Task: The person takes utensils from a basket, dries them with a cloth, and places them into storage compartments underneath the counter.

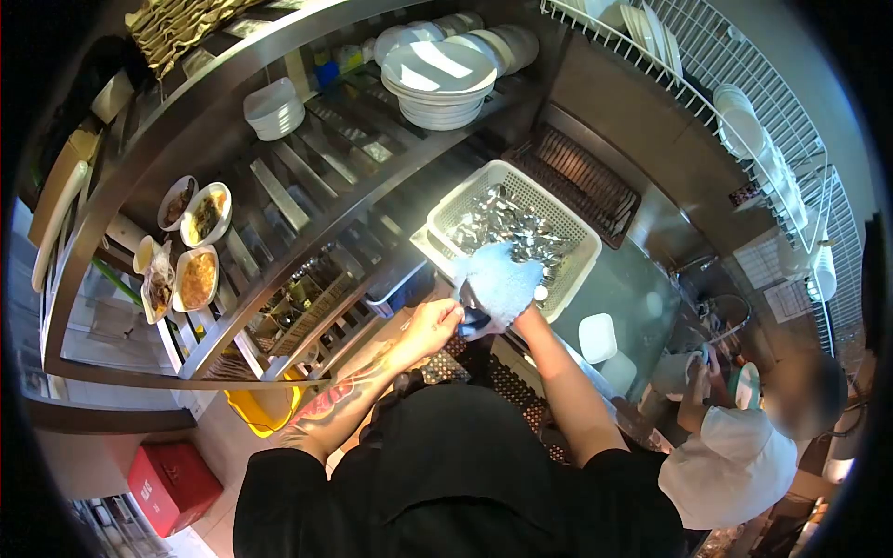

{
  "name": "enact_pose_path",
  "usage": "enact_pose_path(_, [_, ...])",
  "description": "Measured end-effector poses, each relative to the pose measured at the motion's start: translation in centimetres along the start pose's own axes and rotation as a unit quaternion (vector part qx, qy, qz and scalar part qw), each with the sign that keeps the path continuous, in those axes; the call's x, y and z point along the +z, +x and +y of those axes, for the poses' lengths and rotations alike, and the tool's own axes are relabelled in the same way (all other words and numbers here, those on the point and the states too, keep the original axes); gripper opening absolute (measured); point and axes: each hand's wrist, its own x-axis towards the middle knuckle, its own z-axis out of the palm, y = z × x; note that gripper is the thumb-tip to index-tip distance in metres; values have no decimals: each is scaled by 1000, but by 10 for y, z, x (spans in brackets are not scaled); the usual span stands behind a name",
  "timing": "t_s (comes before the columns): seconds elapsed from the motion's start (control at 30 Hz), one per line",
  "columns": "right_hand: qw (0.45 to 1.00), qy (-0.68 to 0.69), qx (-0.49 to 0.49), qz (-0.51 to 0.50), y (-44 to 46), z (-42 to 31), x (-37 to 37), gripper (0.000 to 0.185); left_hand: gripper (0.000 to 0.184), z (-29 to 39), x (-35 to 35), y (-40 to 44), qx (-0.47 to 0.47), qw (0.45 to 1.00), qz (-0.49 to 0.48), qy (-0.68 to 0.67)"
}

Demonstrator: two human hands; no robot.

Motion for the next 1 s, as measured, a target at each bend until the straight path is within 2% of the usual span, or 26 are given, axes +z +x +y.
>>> enact_pose_path(0.03, [917,-237,-6,-321,16,-7,-18,19,25,-3,-1,1,4,1000,-4,30])
enact_pose_path(0.07, [916,-238,-7,-322,11,-5,-10,19,25,-5,-1,3,5,1000,-4,29])
enact_pose_path(0.1, [953,-118,118,-254,9,-7,-2,17,24,8,-7,5,15,1000,0,27])
enact_pose_path(0.13, [956,6,236,-175,7,-8,5,14,23,15,-10,7,26,999,6,26])
enact_pose_path(0.17, [962,17,249,-113,1,-11,9,12,21,15,-8,10,40,999,30,22])
enact_pose_path(0.2, [962,18,250,-112,-3,-21,19,12,21,13,-5,13,40,998,29,23])
enact_pose_path(0.23, [938,135,318,-30,-8,-33,40,13,21,11,-1,17,61,996,60,30])
enact_pose_path(0.3, [823,352,426,134,-17,-42,68,18,23,13,5,19,89,990,107,23])
enact_pose_path(0.33, [824,350,425,136,-11,-36,51,18,23,16,4,22,91,990,107,23])
enact_pose_path(0.37, [924,244,281,91,-10,-29,28,17,24,16,2,22,79,991,98,-37])
enact_pose_path(0.4, [983,128,126,40,-10,-28,14,17,25,18,0,18,64,989,89,-97])
enact_pose_path(0.43, [966,195,142,91,-11,-31,16,18,25,21,-6,18,26,978,95,-183])
enact_pose_path(0.47, [966,195,140,92,-8,-31,9,18,25,27,-13,22,15,956,119,-269])
enact_pose_path(0.53, [877,408,245,-59,15,-34,-35,17,26,20,-21,38,11,906,195,-376])
enact_pose_path(0.57, [952,261,160,-18,17,-42,-46,16,25,14,-28,38,1,920,176,-351])
enact_pose_path(0.6, [952,263,157,-20,16,-46,-42,16,25,15,-27,37,1,919,180,-352])
enact_pose_path(0.67, [971,-14,179,-157,12,-56,-18,14,31,19,-21,35,64,974,151,-155])
enact_pose_path(0.7, [973,-69,161,-153,2,-56,10,14,31,-7,-9,43,68,965,115,-228])
enact_pose_path(0.73, [972,-69,163,-152,-4,-54,28,14,32,-6,-2,41,40,936,106,-334])
enact_pose_path(0.77, [974,20,200,-102,-10,-53,42,15,31,5,-6,40,4,916,98,-389])
enact_pose_path(0.8, [965,111,234,-51,-6,-56,40,16,31,17,-10,38,-35,892,90,-442])
enact_pose_path(0.83, [970,113,213,-9,-5,-58,30,15,31,12,-9,38,-38,891,92,-443])
enact_pose_path(0.87, [971,119,209,-14,-6,-61,27,15,30,5,-7,38,-60,876,72,-473])
enact_pose_path(0.93, [967,8,208,-144,-11,-67,27,17,24,3,-8,34,-102,850,69,-513])
enact_pose_path(0.97, [965,57,208,-147,-19,-68,33,19,23,-12,-5,33,-125,846,75,-513])
enact_pose_path(1.0, [967,92,213,-106,-23,-75,33,19,22,-30,-3,32,-148,841,82,-514])
